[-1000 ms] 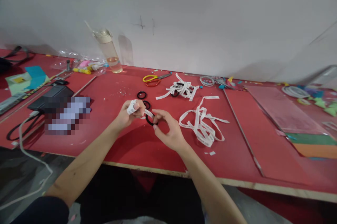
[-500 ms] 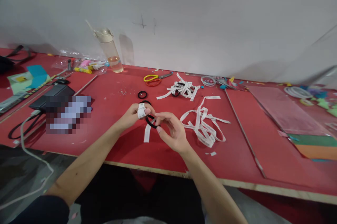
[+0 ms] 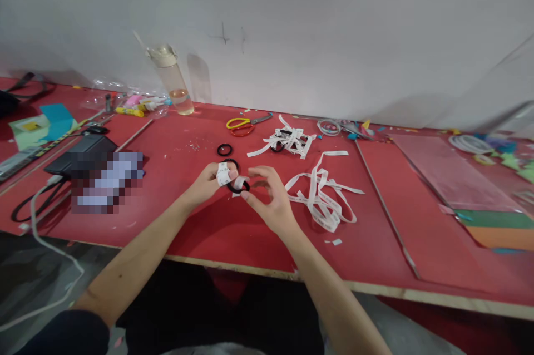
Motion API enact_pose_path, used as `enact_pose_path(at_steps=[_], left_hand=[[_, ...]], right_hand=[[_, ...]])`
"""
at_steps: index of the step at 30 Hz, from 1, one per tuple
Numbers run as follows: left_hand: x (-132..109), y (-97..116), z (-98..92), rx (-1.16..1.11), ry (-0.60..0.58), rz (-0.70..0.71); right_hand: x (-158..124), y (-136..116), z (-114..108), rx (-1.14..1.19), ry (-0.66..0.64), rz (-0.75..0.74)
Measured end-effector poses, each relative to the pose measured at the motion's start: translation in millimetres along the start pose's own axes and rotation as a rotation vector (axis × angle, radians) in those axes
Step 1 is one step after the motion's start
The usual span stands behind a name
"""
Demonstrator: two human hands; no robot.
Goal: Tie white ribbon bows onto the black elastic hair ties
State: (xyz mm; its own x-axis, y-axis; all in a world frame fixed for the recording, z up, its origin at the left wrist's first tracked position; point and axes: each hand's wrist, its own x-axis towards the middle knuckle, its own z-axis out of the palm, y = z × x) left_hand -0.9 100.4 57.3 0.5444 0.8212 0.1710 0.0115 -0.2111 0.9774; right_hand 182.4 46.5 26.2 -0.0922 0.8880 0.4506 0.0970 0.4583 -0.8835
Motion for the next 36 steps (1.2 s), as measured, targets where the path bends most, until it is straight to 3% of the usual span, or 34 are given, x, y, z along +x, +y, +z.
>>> enact_pose_path(at_steps=[8, 15, 23, 29, 36], left_hand=[[0.4, -2.8, -0.6, 0.002, 0.05, 0.001], [1.9, -9.6, -0.8, -0.005, 0.081, 0.039], [-0.5, -8.7, 1.2, -0.016, 0.03, 0.02], [0.6, -9.3, 0.6, 0.064, 0.033, 0.047], [1.4, -10.8, -0.3, 0.04, 0.045, 0.05]], right_hand=[[-0.7, 7.1, 1.3, -0.032, -0.03, 0.177], [-3.1, 5.5, 6.7, 0.131, -0.182, 0.41], [-4.8, -2.4, 2.7, 0.406, -0.291, 0.369], [-1.1, -7.4, 3.2, 0.249, -0.141, 0.44], [-2.5, -7.4, 5.5, 0.191, -0.147, 0.431]])
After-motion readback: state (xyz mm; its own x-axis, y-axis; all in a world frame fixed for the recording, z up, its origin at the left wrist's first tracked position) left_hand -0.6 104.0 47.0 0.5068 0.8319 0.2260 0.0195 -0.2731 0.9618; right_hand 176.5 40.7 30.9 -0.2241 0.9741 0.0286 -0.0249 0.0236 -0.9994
